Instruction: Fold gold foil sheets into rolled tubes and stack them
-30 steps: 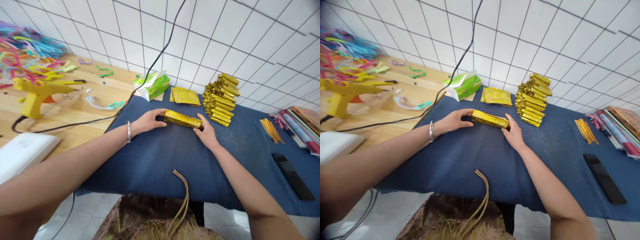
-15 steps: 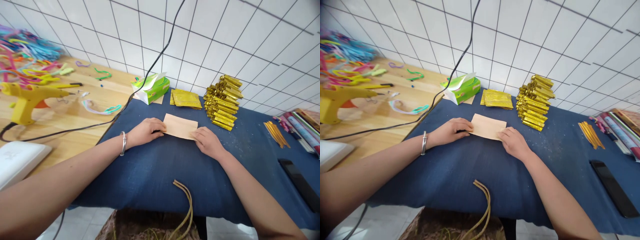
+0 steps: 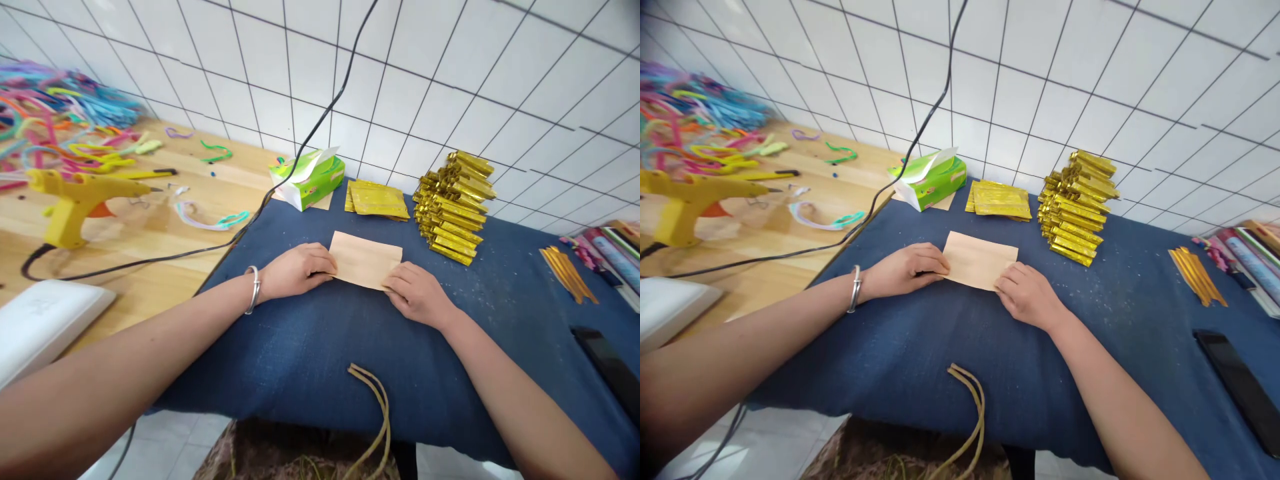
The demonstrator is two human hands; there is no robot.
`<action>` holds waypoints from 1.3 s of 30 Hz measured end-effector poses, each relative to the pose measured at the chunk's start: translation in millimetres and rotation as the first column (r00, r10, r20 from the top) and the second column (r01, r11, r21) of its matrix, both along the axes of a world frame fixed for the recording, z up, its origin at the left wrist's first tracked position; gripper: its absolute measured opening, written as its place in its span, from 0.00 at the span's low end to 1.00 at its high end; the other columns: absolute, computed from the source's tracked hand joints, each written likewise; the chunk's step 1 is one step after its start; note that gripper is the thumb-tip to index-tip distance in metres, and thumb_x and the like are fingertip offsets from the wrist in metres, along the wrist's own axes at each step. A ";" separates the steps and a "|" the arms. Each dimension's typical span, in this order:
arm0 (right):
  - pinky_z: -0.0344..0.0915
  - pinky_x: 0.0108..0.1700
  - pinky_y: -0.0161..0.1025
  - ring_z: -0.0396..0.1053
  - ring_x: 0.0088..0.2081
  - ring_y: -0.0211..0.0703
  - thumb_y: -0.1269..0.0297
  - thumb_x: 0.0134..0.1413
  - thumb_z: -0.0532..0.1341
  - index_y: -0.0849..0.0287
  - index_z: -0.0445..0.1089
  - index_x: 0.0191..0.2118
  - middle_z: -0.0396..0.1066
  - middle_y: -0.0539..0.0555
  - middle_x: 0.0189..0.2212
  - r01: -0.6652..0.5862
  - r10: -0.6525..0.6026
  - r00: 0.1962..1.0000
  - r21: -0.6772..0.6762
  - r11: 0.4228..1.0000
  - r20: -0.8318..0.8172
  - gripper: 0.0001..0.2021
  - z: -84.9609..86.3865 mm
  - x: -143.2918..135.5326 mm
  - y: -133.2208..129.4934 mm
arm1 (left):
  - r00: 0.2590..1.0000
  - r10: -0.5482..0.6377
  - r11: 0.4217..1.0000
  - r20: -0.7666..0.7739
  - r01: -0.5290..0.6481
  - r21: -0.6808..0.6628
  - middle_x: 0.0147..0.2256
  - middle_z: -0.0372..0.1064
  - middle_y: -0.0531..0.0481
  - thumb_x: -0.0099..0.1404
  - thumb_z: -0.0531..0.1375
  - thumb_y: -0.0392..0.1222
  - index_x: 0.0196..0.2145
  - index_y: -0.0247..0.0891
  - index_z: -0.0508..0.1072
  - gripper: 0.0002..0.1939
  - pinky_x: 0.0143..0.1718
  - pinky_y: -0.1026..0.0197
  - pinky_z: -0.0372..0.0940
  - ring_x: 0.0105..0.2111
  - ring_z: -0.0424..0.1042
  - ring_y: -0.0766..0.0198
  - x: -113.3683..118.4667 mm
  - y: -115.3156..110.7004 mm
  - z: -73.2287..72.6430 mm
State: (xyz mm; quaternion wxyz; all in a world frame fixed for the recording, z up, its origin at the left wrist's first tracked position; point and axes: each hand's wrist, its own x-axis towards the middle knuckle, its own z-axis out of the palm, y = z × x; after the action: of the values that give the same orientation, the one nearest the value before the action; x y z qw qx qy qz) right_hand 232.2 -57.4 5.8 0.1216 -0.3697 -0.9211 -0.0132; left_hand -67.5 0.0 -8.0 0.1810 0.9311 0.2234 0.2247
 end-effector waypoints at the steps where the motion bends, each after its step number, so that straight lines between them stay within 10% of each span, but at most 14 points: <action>1: 0.62 0.44 0.46 0.64 0.41 0.47 0.65 0.57 0.54 0.55 0.69 0.39 0.69 0.56 0.36 -0.005 0.005 1.000 -0.002 1.000 -0.006 0.08 0.7 -0.5 -0.7 | 1.000 -0.004 1.000 0.001 0.004 -0.015 0.40 0.71 0.48 0.65 0.53 0.41 0.39 0.41 0.73 0.11 0.48 0.56 0.61 0.43 0.67 0.62 -0.4 -0.2 1.1; 20: 0.61 0.41 0.42 0.63 0.37 0.43 0.59 0.58 0.53 0.56 0.67 0.31 0.67 0.53 0.29 0.026 -0.039 0.991 -0.105 0.994 -0.127 0.10 -1.1 -5.5 -2.5 | 0.999 -0.038 0.993 0.017 0.040 -0.115 0.38 0.71 0.49 0.65 0.52 0.45 0.36 0.39 0.72 0.11 0.48 0.59 0.59 0.41 0.67 0.63 2.0 -0.1 9.7; 39: 0.56 0.37 0.36 0.61 0.33 0.40 0.59 0.59 0.52 0.57 0.62 0.25 0.68 0.52 0.28 0.424 -0.425 0.905 -0.039 0.905 -0.021 0.14 -11.0 -20.2 -4.8 | 0.973 0.227 0.974 -0.032 -0.227 0.014 0.39 0.69 0.47 0.65 0.51 0.45 0.30 0.36 0.72 0.14 0.47 0.57 0.59 0.40 0.66 0.62 12.7 4.6 -4.3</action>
State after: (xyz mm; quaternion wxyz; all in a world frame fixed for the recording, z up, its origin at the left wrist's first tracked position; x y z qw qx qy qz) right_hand 212.0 -62.2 -5.2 0.1231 -0.5633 -0.8168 -0.0183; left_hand -54.8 4.6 -12.3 0.1457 0.9039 0.3302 0.2297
